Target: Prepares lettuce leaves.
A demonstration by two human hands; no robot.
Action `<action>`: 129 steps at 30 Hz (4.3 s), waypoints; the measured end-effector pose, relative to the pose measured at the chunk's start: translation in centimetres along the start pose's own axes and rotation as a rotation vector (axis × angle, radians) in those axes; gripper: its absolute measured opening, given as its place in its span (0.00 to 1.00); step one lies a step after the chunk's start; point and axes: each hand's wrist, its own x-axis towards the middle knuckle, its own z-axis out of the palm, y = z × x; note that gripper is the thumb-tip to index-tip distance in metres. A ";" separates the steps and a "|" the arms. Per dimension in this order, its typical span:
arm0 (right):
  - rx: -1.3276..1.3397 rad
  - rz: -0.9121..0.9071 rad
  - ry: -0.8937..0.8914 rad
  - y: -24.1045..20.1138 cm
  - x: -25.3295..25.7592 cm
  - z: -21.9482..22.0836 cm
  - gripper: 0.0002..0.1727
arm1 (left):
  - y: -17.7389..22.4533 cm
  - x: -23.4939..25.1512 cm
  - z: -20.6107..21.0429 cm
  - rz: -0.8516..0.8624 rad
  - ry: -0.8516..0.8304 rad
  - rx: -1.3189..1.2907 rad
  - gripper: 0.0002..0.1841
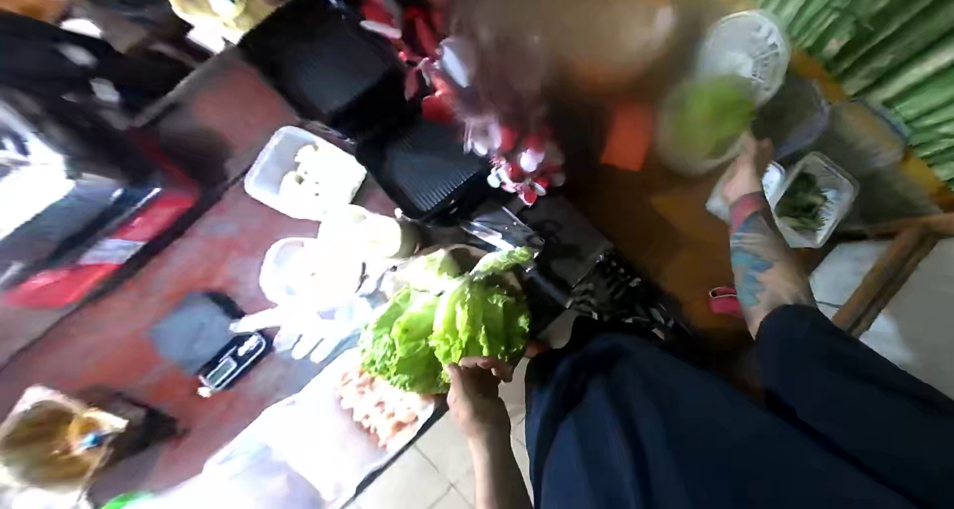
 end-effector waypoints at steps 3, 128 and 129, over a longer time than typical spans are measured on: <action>-0.029 -0.192 -0.132 1.2 -4.9 0.3 0.35 | -0.1 -1.0 -1.1 0.002 0.116 0.062 0.32; -0.182 -0.894 -1.680 3.4 -42.6 11.9 0.15 | 2.8 -2.9 -4.4 0.029 0.611 -0.407 0.31; -0.134 -1.020 -1.627 3.7 -42.5 11.6 0.14 | 2.8 -3.9 -3.3 -0.026 0.480 -0.487 0.36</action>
